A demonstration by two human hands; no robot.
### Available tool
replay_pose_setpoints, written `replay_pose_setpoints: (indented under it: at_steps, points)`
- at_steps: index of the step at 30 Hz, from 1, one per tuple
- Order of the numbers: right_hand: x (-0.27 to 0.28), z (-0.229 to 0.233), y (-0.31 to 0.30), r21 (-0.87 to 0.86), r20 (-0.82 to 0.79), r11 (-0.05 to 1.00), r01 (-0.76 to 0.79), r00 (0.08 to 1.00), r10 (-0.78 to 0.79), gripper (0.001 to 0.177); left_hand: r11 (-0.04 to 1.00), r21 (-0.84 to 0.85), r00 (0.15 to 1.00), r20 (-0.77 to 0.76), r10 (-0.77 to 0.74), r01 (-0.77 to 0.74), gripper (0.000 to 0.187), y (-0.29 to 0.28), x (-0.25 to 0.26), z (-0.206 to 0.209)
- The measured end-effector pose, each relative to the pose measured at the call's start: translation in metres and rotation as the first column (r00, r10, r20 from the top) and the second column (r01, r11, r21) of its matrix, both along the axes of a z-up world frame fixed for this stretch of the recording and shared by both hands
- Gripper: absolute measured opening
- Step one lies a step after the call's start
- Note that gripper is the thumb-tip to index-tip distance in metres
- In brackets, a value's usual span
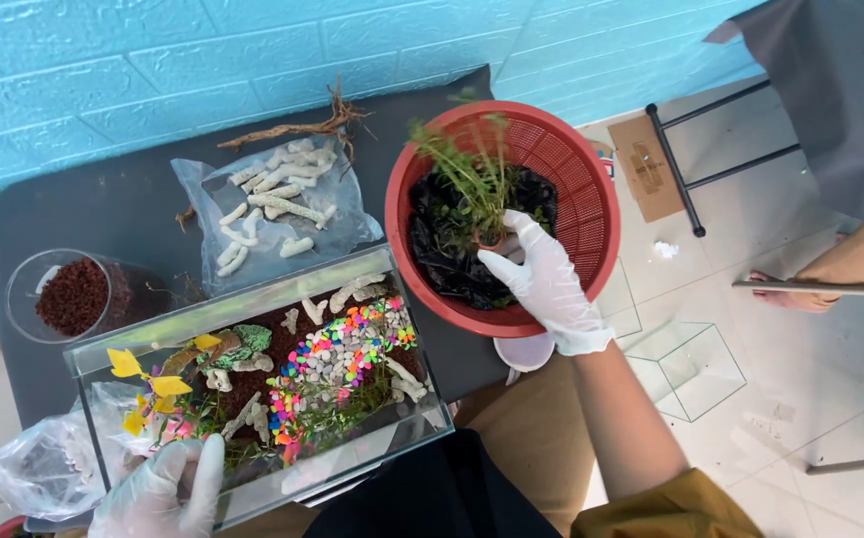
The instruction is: A person wearing gloves is decorating a small glass terrarium by arranging plants, colored stones, and other decorative elements.
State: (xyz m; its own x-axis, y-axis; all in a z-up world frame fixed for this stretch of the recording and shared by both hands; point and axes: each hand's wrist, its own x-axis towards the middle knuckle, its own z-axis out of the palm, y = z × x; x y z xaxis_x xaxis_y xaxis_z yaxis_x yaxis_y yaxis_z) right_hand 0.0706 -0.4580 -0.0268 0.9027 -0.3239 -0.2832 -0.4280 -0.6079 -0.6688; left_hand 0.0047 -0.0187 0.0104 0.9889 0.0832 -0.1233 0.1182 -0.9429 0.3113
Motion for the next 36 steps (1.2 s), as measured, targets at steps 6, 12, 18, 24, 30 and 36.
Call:
replay_pose_setpoints:
  at_steps: [6,12,18,24,30,36]
  points:
    - [-0.018,-0.005,0.023,0.233,0.273,0.956,0.180,0.931,-0.241,0.057,0.954,0.028,0.870,0.405,-0.283,0.298,0.010,0.001,-0.016,-0.003]
    - [-0.024,-0.012,0.042,0.185,0.440,0.949,0.255,0.842,-0.312,0.055,0.582,-0.192,0.576,0.555,-0.600,0.790,0.027,-0.113,0.018,0.062]
    - [-0.041,-0.003,0.062,0.137,0.658,0.981,0.140,0.727,-0.196,0.048,0.578,-0.679,0.877,0.224,-0.424,0.453,0.080,-0.237,0.078,0.080]
    - [-0.042,-0.026,0.058,0.048,0.596,0.944,0.327,0.749,-0.290,0.053,0.265,-0.925,0.955,0.225,-0.193,0.272,0.066,-0.284,0.091,0.065]
    - [-0.033,-0.046,0.045,0.259,0.581,0.892,0.372,0.677,-0.451,0.056,0.363,-0.620,0.718,0.626,-0.306,0.695,0.064,-0.293,0.047,0.074]
    - [-0.020,-0.043,0.038,0.657,0.424,0.703,0.272,0.638,-0.643,0.051,0.474,-0.087,0.409,0.655,-0.635,0.876,0.087,-0.296,0.008,0.056]
